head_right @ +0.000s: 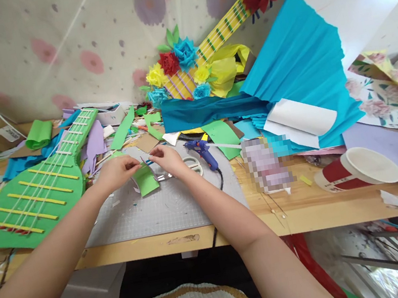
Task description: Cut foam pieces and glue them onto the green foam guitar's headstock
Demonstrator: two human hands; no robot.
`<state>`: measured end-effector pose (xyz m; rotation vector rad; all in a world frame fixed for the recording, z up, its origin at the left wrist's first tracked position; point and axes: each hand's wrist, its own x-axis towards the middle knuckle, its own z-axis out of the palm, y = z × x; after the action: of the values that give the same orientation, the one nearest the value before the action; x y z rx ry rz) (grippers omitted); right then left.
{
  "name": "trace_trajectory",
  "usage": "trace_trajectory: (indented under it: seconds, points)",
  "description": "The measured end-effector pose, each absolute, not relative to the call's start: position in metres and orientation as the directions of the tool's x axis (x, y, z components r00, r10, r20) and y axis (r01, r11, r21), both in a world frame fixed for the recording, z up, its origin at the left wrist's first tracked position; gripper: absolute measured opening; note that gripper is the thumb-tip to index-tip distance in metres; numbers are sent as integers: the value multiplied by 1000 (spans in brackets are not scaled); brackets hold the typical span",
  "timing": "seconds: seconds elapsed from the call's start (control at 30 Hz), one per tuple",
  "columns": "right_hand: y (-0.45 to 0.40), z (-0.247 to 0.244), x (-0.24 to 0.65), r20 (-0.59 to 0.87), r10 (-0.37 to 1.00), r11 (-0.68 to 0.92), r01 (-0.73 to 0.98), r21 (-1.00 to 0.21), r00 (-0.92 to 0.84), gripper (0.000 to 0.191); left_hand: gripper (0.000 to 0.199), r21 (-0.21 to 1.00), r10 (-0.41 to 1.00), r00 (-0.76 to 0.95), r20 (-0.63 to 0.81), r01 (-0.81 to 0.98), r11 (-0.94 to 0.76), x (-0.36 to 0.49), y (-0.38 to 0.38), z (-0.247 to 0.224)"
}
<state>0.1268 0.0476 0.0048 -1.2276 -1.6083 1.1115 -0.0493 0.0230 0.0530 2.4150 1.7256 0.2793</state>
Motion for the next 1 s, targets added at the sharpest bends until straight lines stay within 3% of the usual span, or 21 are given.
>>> trace_trajectory:
  seconds: [0.43,0.73,1.0]
  points:
    - [54,9,122,51,980,95,230,-969,-190,10,28,86,872,451,189,877,-472,-50,20,43]
    - [60,11,122,10,973,48,161,-986,-229,15,30,47,849,482,215,863,-502,-51,22,40]
    - [60,12,122,24,970,76,207,-975,-243,22,28,55,853,480,203,864,-500,-50,21,41]
